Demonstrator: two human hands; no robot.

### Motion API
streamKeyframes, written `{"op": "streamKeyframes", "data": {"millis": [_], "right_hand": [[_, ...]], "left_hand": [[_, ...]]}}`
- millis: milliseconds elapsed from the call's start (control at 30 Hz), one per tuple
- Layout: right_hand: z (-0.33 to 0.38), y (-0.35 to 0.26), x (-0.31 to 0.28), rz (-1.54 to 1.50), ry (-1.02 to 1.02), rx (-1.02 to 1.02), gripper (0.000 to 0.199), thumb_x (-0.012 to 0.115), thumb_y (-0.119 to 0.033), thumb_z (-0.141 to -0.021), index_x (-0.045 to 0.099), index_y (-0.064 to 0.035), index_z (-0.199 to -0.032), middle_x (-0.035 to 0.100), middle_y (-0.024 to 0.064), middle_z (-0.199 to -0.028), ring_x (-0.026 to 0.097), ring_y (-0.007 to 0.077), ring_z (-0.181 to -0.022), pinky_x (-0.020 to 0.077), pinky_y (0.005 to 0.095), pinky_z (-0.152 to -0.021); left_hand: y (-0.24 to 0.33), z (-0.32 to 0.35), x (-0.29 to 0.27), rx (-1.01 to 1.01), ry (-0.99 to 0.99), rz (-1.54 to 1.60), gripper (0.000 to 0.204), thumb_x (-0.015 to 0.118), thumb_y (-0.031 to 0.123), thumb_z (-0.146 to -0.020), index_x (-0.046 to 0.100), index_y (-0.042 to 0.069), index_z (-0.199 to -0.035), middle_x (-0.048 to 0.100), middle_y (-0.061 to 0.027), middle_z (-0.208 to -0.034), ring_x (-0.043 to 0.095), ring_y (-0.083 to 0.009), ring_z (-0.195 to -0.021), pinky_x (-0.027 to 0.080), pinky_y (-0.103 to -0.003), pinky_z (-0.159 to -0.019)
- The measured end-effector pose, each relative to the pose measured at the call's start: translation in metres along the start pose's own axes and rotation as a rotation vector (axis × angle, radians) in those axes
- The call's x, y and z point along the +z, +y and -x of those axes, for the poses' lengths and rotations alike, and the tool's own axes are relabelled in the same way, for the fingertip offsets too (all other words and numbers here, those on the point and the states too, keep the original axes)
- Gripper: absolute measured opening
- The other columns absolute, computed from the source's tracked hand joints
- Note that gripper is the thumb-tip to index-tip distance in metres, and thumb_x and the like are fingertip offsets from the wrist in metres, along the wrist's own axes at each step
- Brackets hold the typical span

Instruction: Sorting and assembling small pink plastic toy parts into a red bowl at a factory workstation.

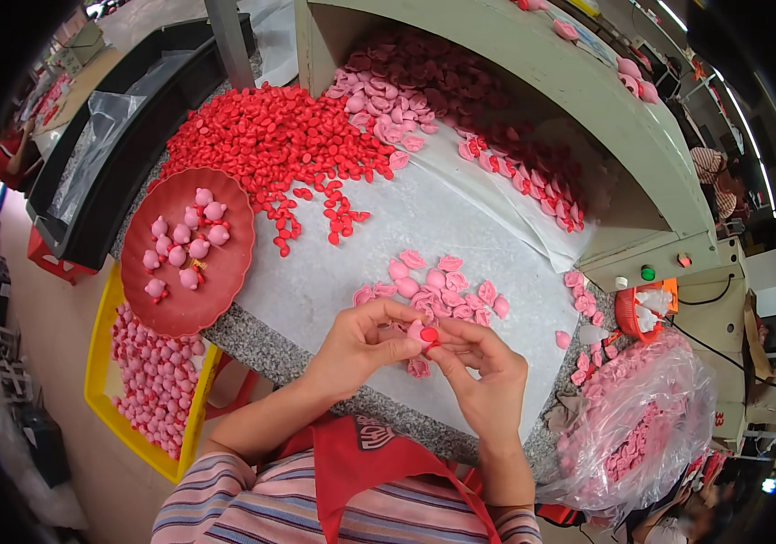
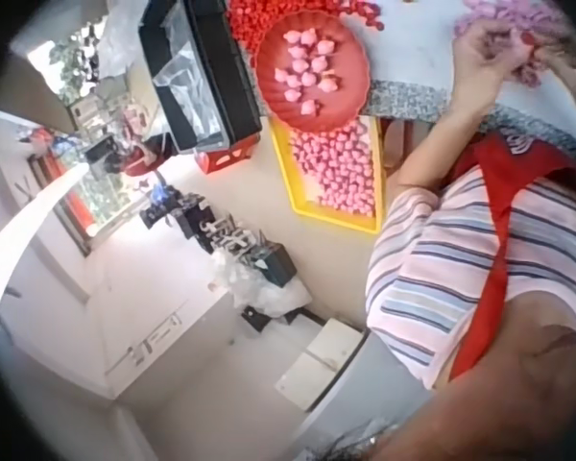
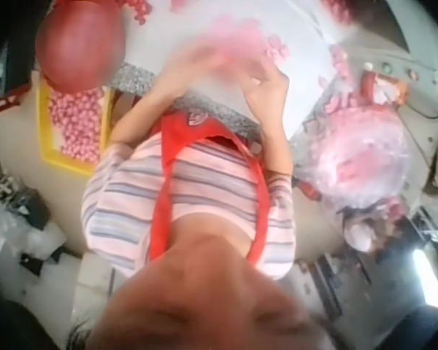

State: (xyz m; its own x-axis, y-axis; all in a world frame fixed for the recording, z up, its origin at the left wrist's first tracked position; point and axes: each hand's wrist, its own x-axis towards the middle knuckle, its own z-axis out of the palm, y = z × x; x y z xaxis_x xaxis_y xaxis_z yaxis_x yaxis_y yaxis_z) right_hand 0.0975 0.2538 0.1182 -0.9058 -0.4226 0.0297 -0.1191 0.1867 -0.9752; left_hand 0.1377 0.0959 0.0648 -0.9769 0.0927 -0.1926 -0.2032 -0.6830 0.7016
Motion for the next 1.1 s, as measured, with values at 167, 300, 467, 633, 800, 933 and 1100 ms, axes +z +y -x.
{"op": "streamKeyframes", "data": {"millis": [167,300,467,633,800,933,1100], "right_hand": [[-0.007,-0.004,-0.001,0.111,-0.022,0.052,0.034,0.076,-0.001,-0.066,0.062,0.001,-0.097,0.062,0.0068,-0.082,0.06,0.0126,-0.068,0.0527,0.0243,-0.065],[-0.013,0.002,-0.001,0.448,-0.044,-0.132,0.032,0.08,-0.006,-0.06,0.06,0.0,-0.084,0.06,0.0052,-0.073,0.058,0.0121,-0.062,0.05,0.0244,-0.058],[-0.028,0.023,-0.005,0.396,0.013,-0.233,0.029,0.081,-0.007,-0.059,0.059,-0.0003,-0.078,0.059,0.0046,-0.07,0.056,0.0119,-0.059,0.0472,0.025,-0.054],[-0.073,0.033,-0.025,0.359,0.154,-0.304,0.032,0.079,-0.007,-0.063,0.059,0.001,-0.087,0.06,0.0064,-0.08,0.058,0.0137,-0.066,0.0486,0.0252,-0.057],[-0.135,0.046,-0.06,0.549,0.379,-0.236,0.059,0.074,-0.01,-0.072,0.045,-0.0014,-0.122,0.057,0.0141,-0.11,0.061,0.0197,-0.08,0.0524,0.0289,-0.064],[-0.138,0.066,-0.032,0.525,0.125,-0.219,0.033,0.066,-0.006,-0.077,0.057,0.0002,-0.108,0.061,0.0112,-0.099,0.062,0.017,-0.075,0.0518,0.0277,-0.061],[-0.133,0.08,0.008,0.493,-0.08,-0.196,0.022,0.064,-0.001,-0.073,0.063,-0.0016,-0.095,0.062,0.0118,-0.094,0.064,0.0212,-0.073,0.0525,0.0289,-0.061]], "left_hand": [[-0.001,-0.003,0.002,0.083,-0.008,-0.218,0.02,0.064,-0.005,-0.078,0.056,-0.001,-0.096,0.059,-0.0093,-0.101,0.062,-0.015,-0.086,0.051,-0.027,-0.073],[0.009,-0.008,-0.004,-0.048,-0.032,-0.303,0.022,0.065,-0.006,-0.077,0.055,-0.001,-0.095,0.059,-0.0097,-0.097,0.061,-0.0139,-0.084,0.051,-0.026,-0.073],[0.002,-0.031,0.001,0.173,-0.008,-0.363,0.018,0.062,-0.008,-0.077,0.054,-0.002,-0.092,0.057,-0.0078,-0.091,0.06,-0.0133,-0.084,0.051,-0.028,-0.073],[0.014,-0.11,-0.008,0.3,-0.294,-0.3,0.015,0.062,-0.007,-0.077,0.054,-0.003,-0.089,0.055,-0.0074,-0.089,0.058,-0.0131,-0.084,0.051,-0.027,-0.075],[0.041,-0.259,0.019,1.022,-0.043,-0.983,0.01,0.066,-0.001,-0.072,0.059,0.0,-0.079,0.055,-0.0081,-0.085,0.06,-0.0187,-0.076,0.052,-0.028,-0.063],[0.049,-0.353,-0.017,1.035,0.126,-1.384,0.011,0.059,0.003,-0.07,0.065,0.006,-0.079,0.064,-0.0114,-0.08,0.063,-0.0276,-0.073,0.052,-0.035,-0.064],[0.082,-0.327,-0.025,1.036,0.256,-1.49,0.016,0.061,0.007,-0.069,0.069,0.009,-0.083,0.065,-0.0138,-0.08,0.062,-0.0305,-0.073,0.05,-0.041,-0.062]]}}
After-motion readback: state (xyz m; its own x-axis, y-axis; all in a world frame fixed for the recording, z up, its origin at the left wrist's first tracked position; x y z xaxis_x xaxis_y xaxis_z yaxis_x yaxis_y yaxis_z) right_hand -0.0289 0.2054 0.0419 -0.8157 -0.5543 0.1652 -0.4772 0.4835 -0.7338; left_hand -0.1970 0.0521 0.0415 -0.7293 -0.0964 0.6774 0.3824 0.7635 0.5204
